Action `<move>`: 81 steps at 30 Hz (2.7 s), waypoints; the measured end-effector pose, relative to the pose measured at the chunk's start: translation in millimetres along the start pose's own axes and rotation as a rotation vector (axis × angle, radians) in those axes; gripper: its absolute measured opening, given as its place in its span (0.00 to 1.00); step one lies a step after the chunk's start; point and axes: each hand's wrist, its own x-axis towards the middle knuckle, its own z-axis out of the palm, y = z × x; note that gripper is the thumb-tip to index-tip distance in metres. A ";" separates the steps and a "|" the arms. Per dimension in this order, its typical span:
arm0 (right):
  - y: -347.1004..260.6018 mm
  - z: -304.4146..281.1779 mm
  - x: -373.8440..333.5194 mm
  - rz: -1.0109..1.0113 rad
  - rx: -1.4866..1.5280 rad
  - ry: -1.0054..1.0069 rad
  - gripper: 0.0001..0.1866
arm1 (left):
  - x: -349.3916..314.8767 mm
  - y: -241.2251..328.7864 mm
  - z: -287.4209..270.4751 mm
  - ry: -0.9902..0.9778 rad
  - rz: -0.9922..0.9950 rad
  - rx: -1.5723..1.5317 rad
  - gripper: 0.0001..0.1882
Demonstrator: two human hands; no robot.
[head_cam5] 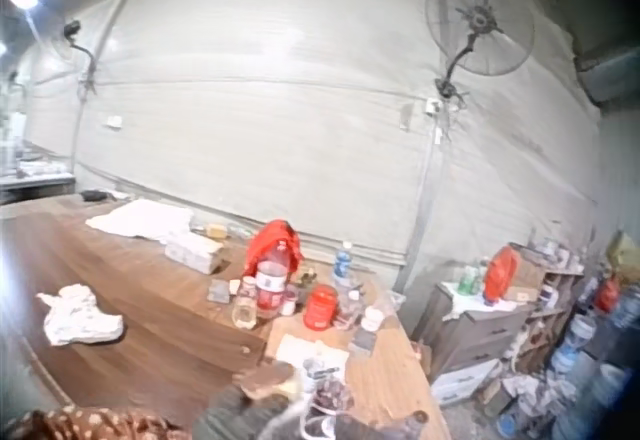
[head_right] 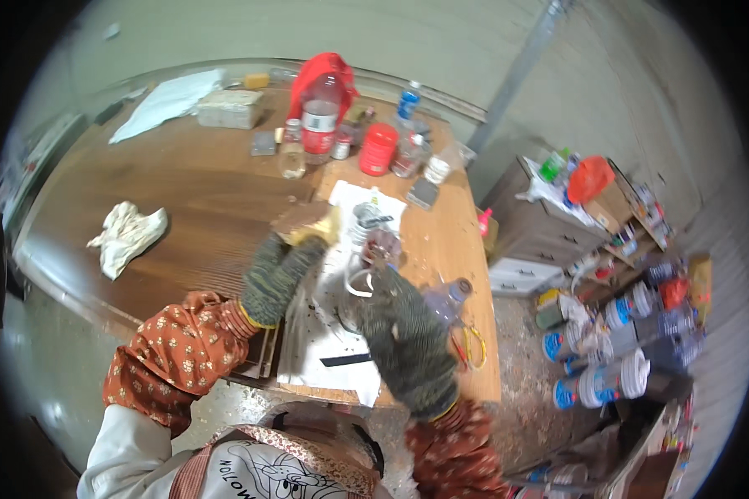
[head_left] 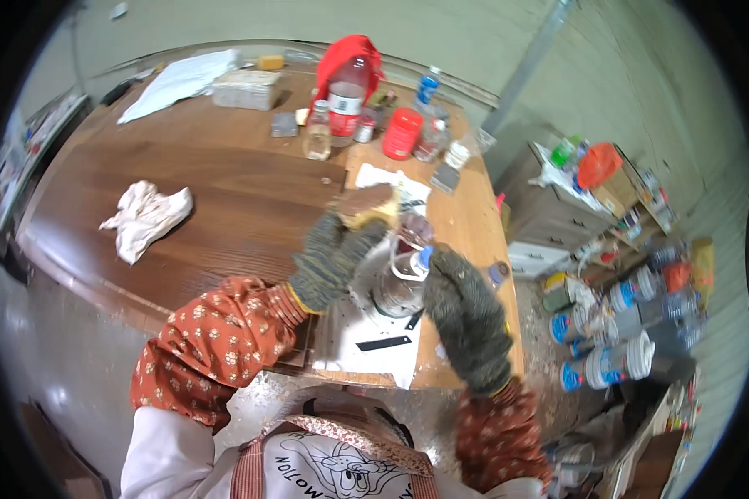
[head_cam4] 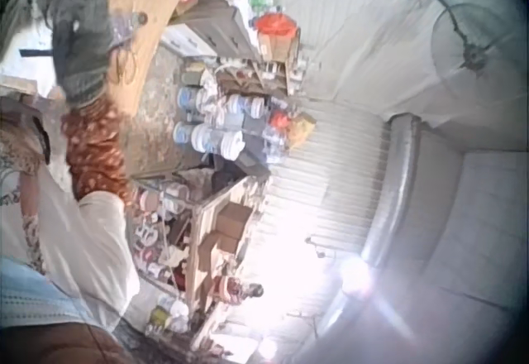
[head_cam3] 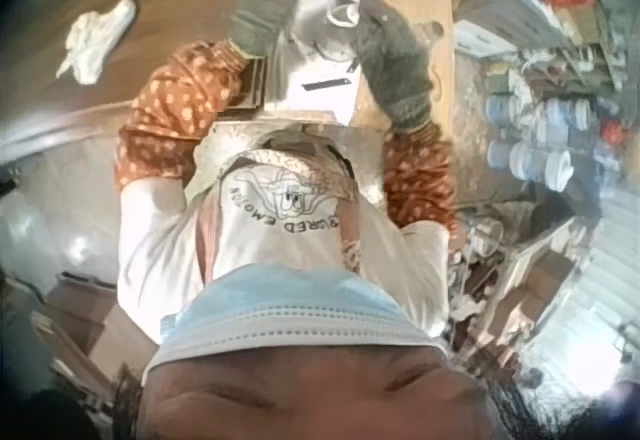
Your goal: The person applies finish to wooden boards using a sponge and wipes down the surfaces with a cloth.
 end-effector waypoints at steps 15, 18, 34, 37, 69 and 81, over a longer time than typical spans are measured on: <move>76.1 110.4 39.2 0.043 0.362 0.046 0.30 | 11.3 -19.0 -22.6 -0.057 -0.086 0.378 0.39; 87.7 121.7 49.5 0.559 1.598 0.039 0.29 | 8.4 -29.4 -48.4 -0.111 -0.092 0.507 0.38; 13.3 115.3 18.5 0.579 1.140 0.317 0.29 | 37.3 11.2 -216.2 -0.092 -0.028 1.533 0.25; 30.3 112.6 22.7 0.641 1.444 0.197 0.28 | -11.8 -11.0 -148.0 -0.070 0.441 1.406 0.26; -72.2 323.2 97.4 0.425 2.034 0.042 0.16 | -87.9 87.7 -453.8 -0.202 0.206 1.574 0.40; -117.6 327.4 99.9 0.553 1.852 0.270 0.20 | -107.0 104.6 -586.0 -0.087 0.403 1.632 0.37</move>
